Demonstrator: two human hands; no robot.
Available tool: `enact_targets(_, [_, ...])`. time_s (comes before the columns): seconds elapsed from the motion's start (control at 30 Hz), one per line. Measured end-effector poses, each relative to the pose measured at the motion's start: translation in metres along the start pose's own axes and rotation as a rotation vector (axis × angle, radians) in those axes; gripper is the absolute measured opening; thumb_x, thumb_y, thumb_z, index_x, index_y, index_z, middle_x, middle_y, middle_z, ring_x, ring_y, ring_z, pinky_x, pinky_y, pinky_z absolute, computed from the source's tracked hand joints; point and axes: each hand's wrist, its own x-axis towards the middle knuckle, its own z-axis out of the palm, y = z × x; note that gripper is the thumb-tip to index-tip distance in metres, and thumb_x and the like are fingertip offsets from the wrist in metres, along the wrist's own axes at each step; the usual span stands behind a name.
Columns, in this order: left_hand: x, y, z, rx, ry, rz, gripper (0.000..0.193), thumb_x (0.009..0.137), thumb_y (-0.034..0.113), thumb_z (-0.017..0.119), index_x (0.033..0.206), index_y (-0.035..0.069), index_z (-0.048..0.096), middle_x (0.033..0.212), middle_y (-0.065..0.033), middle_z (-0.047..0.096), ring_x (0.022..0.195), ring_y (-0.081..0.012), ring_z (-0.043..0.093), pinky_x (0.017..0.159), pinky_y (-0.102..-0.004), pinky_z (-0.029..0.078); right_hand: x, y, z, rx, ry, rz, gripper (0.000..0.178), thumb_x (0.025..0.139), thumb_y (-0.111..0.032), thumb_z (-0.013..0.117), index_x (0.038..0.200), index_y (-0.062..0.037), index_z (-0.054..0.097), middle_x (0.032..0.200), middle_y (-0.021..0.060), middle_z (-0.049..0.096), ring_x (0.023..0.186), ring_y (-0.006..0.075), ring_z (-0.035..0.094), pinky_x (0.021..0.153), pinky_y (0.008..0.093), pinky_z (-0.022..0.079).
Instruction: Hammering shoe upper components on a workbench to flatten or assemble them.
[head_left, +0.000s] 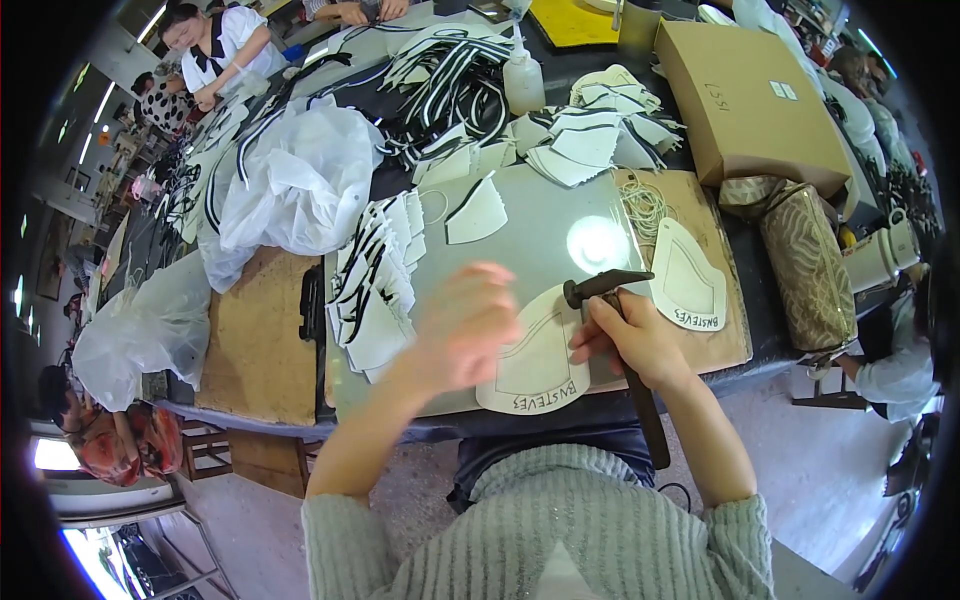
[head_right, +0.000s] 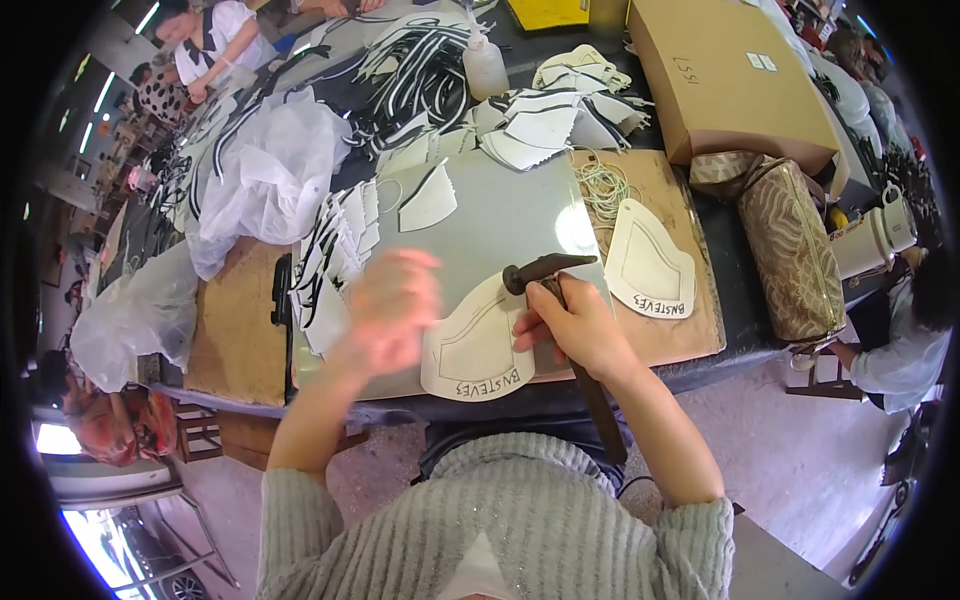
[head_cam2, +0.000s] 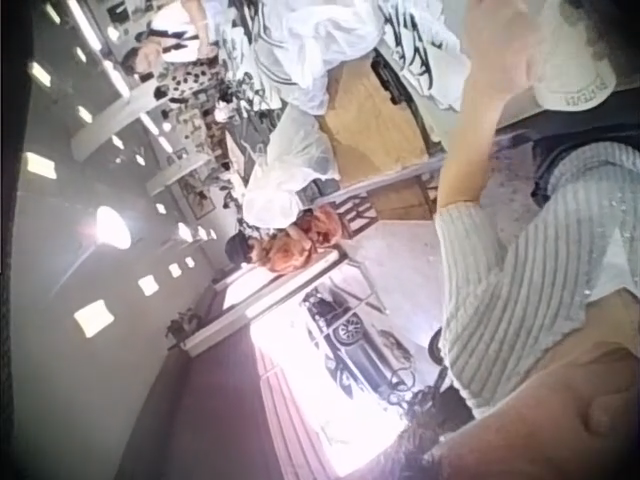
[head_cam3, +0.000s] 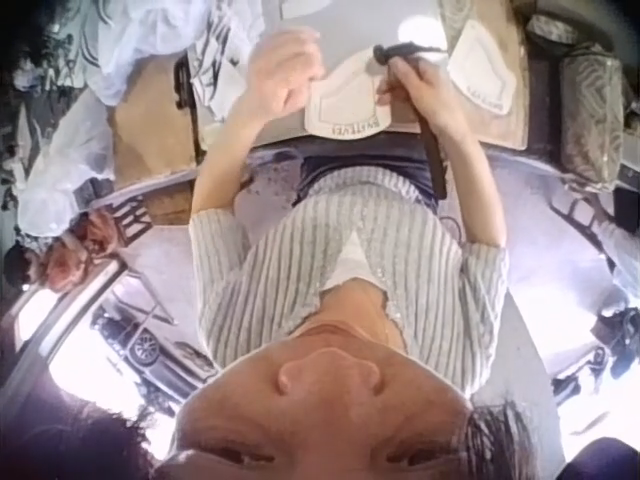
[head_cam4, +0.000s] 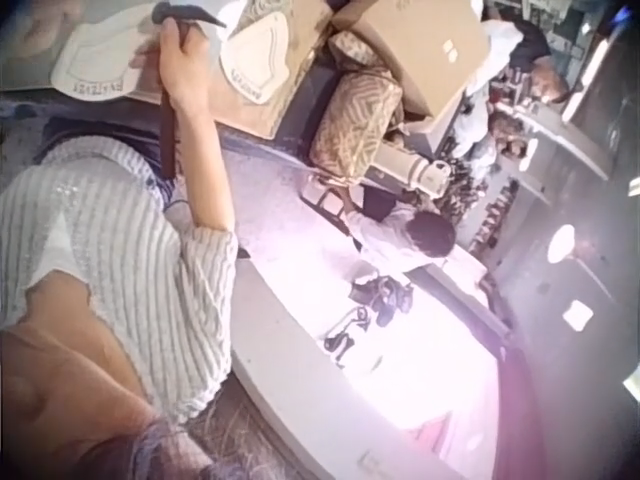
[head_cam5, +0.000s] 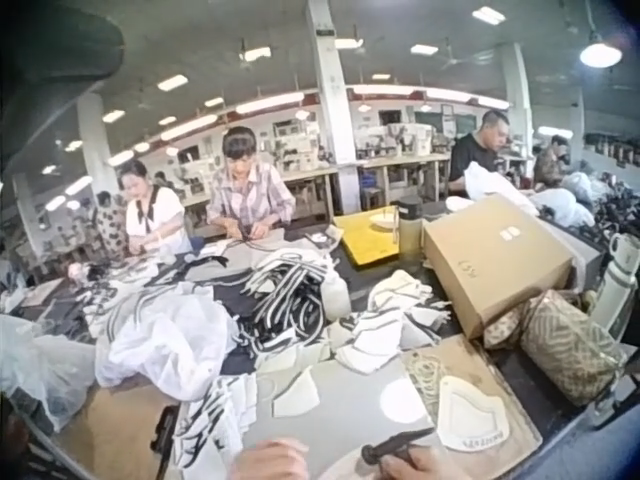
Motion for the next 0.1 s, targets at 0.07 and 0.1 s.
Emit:
enact_targets(0.07, [0.017,0.013,-0.059,0.388,-0.197,0.02,0.014,0.062,0.011,0.063,0.067,0.007,0.051,0.067,-0.0075,0.047,0.071,-0.0254,0.055,0.086,-0.0443,0.052,0.001,0.007,-0.01,0.015,0.031,-0.017,0.032,0.106,-0.029,0.05,0.108,0.002,0.055,0.089,0.0111,0.071,0.073,0.0156,0.073,0.041,0.0215,0.04])
enact_targets(0.1, [0.016,0.016,-0.062,0.401,-0.201,0.014,0.014,0.062,0.011,0.063,0.067,0.007,0.051,0.067,-0.0075,0.047,0.071,-0.0254,0.055,0.086,-0.0443,0.052,0.004,0.007,-0.008,0.018,0.025,-0.042,0.032,0.106,-0.029,0.049,0.113,0.0026,0.053,0.094,0.0124,0.072,0.08,0.0172,0.075,0.041,0.021,0.04])
